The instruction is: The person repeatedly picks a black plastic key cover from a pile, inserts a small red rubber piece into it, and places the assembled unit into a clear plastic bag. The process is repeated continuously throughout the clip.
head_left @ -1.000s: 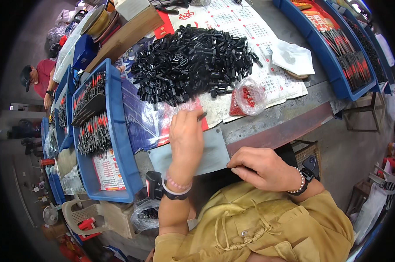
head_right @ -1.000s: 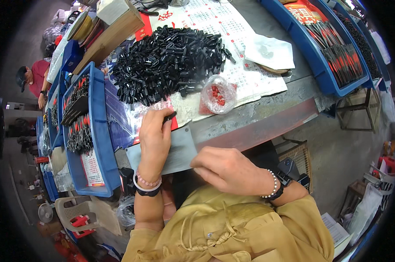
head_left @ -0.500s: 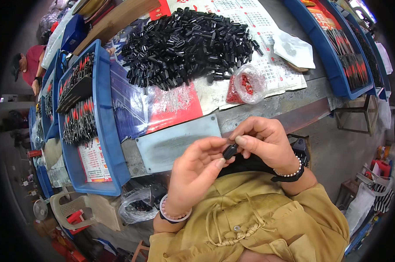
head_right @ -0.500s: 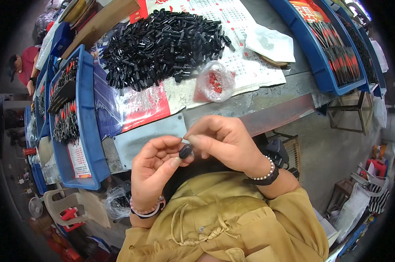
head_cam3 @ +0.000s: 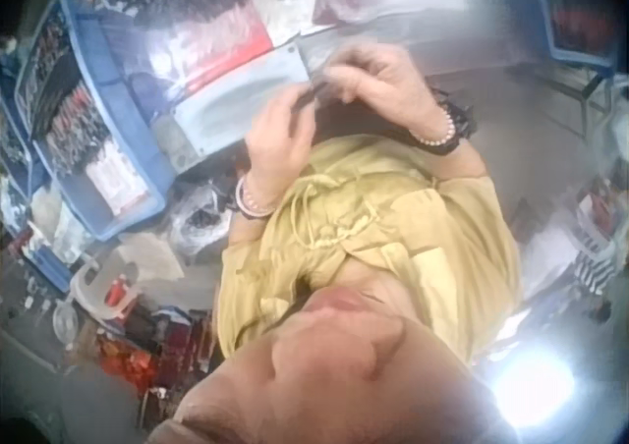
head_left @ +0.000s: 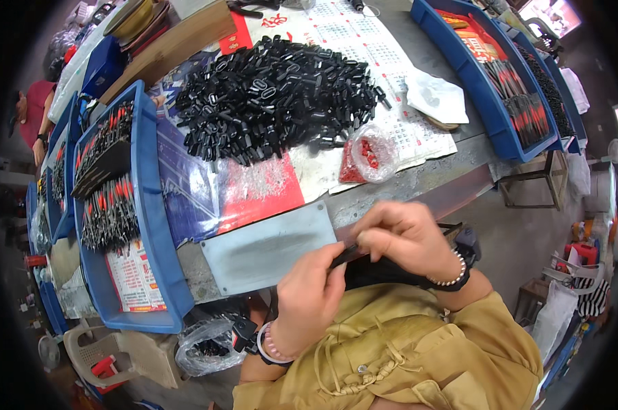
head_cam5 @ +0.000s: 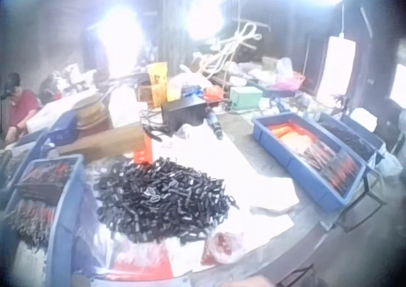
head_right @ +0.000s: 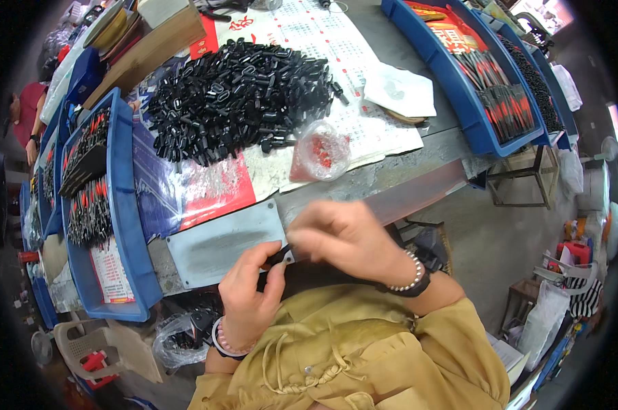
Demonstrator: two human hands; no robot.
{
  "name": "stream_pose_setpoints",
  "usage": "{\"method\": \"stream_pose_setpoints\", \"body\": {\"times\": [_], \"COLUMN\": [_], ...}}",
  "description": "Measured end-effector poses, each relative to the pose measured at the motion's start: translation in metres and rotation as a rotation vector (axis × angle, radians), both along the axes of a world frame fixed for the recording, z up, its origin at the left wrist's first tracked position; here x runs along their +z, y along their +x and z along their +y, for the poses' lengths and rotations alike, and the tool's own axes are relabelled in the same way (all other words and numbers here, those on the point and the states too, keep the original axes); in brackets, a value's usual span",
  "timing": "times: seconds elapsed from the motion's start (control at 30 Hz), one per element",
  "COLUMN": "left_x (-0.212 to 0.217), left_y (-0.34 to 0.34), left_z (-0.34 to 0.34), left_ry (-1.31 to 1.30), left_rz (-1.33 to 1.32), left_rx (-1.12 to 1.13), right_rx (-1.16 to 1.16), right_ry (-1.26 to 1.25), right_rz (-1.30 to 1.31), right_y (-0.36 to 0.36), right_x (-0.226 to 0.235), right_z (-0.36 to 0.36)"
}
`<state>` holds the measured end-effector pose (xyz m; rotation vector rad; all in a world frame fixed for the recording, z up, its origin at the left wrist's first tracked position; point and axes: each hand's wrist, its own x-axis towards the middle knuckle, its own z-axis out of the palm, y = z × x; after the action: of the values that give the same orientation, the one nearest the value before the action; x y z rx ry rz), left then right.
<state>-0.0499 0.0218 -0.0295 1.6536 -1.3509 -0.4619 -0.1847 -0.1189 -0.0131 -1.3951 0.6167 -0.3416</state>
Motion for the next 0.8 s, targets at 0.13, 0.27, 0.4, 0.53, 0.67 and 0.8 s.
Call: {"method": "stream_pose_setpoints", "body": {"times": [0.13,0.27,0.4,0.53,0.67,0.8], "left_x": [0.000,-0.001,-0.003,-0.002,-0.001,0.000], "left_y": [0.003,0.014,0.011,0.010,0.011,0.009], "left_z": [0.013,0.020,0.022,0.022,0.022,0.019], "left_ry": [0.166,0.096,0.153,0.228,0.229,0.220], "left_rz": [0.581,1.311,1.462,1.435,1.462,1.430], "left_rx": [-0.006,-0.135,-0.079,-0.145,-0.152,-0.122], "right_rx": [-0.125,0.100,0.232,0.233,0.145,0.051], "right_ry": [-0.827,-1.157,-1.231,-1.295,-1.154,-0.918], "right_rz": [0.155,0.351,0.476,0.458,0.415,0.312], "right_y": [0.000,0.014,0.030,0.036,0.030,0.023], "right_x": [0.008,-0.003,-0.016,-0.019,-0.012,-0.004], "right_z": [-0.050,-0.082,-0.087,-0.088,-0.088,-0.088]}}
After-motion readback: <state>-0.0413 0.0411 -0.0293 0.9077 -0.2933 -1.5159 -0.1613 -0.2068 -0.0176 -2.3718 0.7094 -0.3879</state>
